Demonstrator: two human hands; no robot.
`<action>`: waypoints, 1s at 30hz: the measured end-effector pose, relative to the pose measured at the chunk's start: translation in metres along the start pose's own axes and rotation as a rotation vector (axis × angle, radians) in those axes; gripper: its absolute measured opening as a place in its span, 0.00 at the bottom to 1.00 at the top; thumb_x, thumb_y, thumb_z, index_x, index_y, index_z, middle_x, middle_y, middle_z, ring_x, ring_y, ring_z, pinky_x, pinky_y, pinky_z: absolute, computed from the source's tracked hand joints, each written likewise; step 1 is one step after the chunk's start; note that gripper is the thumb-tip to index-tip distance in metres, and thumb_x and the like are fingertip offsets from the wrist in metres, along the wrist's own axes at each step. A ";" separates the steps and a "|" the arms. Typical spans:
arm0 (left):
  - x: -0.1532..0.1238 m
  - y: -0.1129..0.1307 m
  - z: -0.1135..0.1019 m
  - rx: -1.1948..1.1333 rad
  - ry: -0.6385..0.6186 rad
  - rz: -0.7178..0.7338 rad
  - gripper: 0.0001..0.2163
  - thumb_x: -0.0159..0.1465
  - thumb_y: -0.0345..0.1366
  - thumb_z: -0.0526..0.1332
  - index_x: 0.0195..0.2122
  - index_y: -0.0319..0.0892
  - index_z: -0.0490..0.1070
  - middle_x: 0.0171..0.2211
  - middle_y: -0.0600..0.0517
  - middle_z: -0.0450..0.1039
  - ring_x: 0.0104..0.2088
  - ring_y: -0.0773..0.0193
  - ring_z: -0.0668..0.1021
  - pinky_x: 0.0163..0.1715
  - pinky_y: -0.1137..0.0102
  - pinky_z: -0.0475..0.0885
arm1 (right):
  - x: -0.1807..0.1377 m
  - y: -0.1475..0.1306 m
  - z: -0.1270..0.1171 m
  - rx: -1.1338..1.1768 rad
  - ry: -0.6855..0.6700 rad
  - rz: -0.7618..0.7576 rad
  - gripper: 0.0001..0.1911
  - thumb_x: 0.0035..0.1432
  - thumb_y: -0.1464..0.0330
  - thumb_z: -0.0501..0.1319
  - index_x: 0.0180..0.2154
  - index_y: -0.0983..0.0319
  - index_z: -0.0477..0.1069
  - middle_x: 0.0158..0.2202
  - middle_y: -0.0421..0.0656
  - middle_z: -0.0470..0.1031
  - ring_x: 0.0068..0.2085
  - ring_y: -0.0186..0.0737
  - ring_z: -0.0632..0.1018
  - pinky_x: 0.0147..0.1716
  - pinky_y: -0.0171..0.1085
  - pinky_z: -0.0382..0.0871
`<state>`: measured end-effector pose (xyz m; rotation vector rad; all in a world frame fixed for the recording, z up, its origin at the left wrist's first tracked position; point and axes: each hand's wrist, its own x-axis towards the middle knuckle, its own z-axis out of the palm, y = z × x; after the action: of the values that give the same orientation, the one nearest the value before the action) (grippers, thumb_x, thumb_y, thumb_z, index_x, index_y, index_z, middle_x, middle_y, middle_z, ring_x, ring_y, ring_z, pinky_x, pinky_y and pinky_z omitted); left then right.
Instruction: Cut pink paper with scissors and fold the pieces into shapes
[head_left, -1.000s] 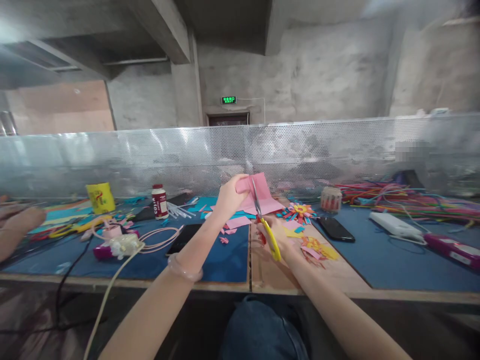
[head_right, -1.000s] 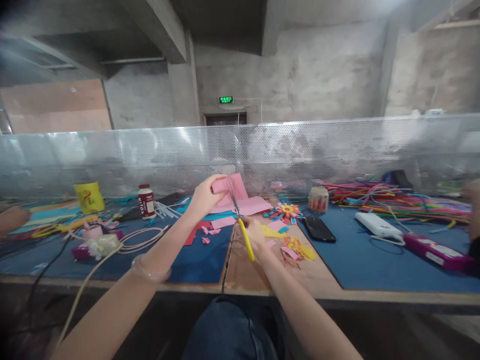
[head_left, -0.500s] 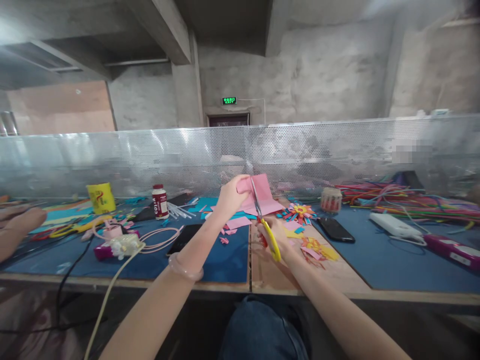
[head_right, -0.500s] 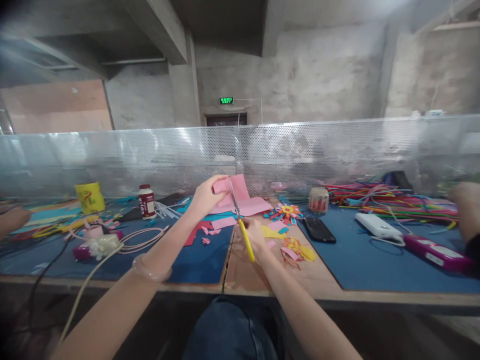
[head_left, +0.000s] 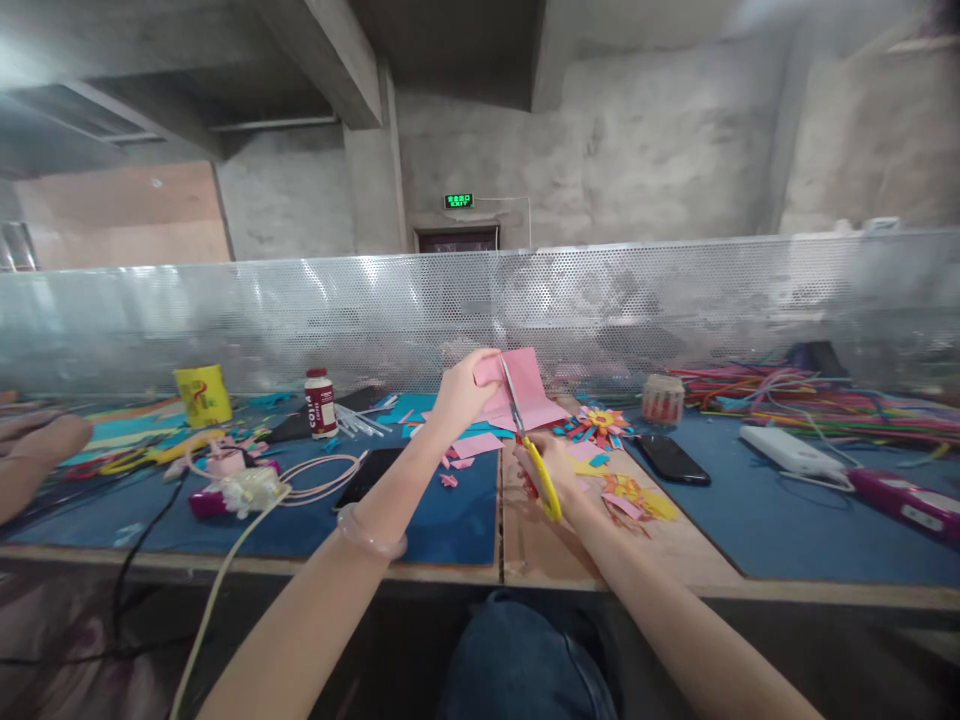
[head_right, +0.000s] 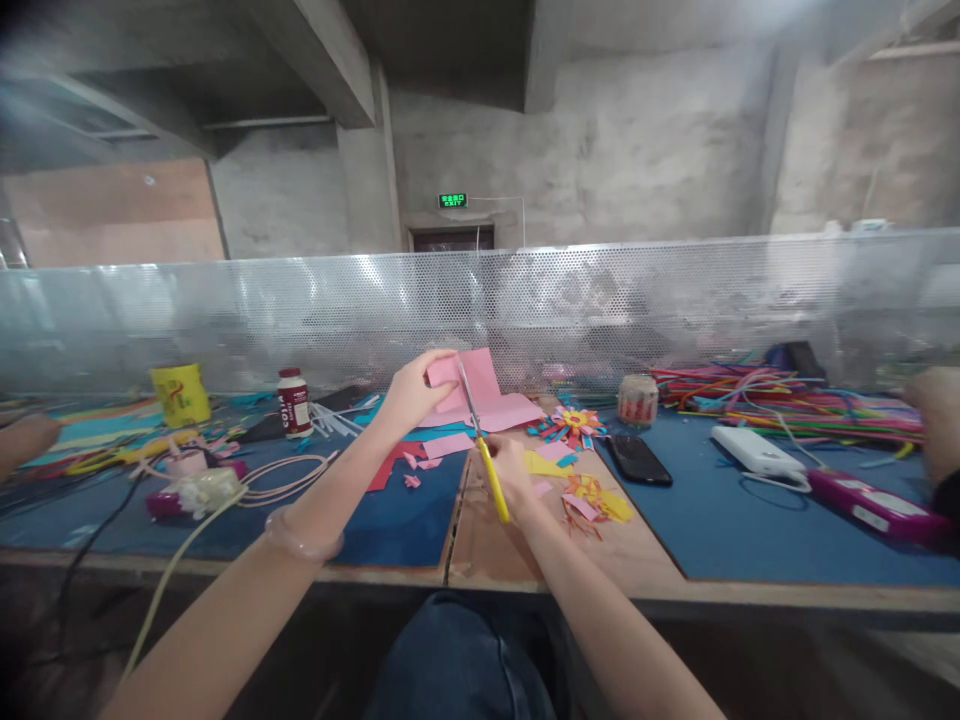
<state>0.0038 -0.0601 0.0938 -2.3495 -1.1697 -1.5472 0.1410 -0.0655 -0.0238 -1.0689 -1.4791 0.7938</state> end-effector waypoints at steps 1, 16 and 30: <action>0.000 0.000 0.000 0.007 -0.002 -0.006 0.18 0.53 0.28 0.60 0.47 0.45 0.67 0.46 0.52 0.72 0.46 0.61 0.73 0.47 0.68 0.65 | 0.000 0.000 0.000 -0.010 0.006 0.002 0.10 0.50 0.65 0.52 0.29 0.66 0.65 0.15 0.37 0.62 0.15 0.28 0.63 0.14 0.29 0.56; 0.000 0.000 0.001 -0.004 -0.005 0.002 0.18 0.54 0.29 0.60 0.47 0.45 0.67 0.45 0.53 0.72 0.44 0.62 0.73 0.46 0.68 0.66 | 0.003 0.001 -0.001 -0.134 0.072 -0.028 0.11 0.48 0.66 0.52 0.26 0.67 0.67 0.14 0.37 0.62 0.15 0.29 0.64 0.14 0.28 0.56; 0.000 -0.005 0.006 -0.107 0.040 -0.040 0.23 0.53 0.31 0.61 0.51 0.43 0.62 0.48 0.48 0.69 0.44 0.60 0.73 0.46 0.65 0.65 | 0.013 0.012 -0.001 -0.161 0.115 -0.035 0.12 0.48 0.64 0.54 0.25 0.67 0.68 0.16 0.37 0.64 0.16 0.28 0.64 0.14 0.28 0.57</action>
<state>0.0055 -0.0540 0.0896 -2.3618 -1.1607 -1.7028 0.1446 -0.0492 -0.0300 -1.1853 -1.4780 0.5864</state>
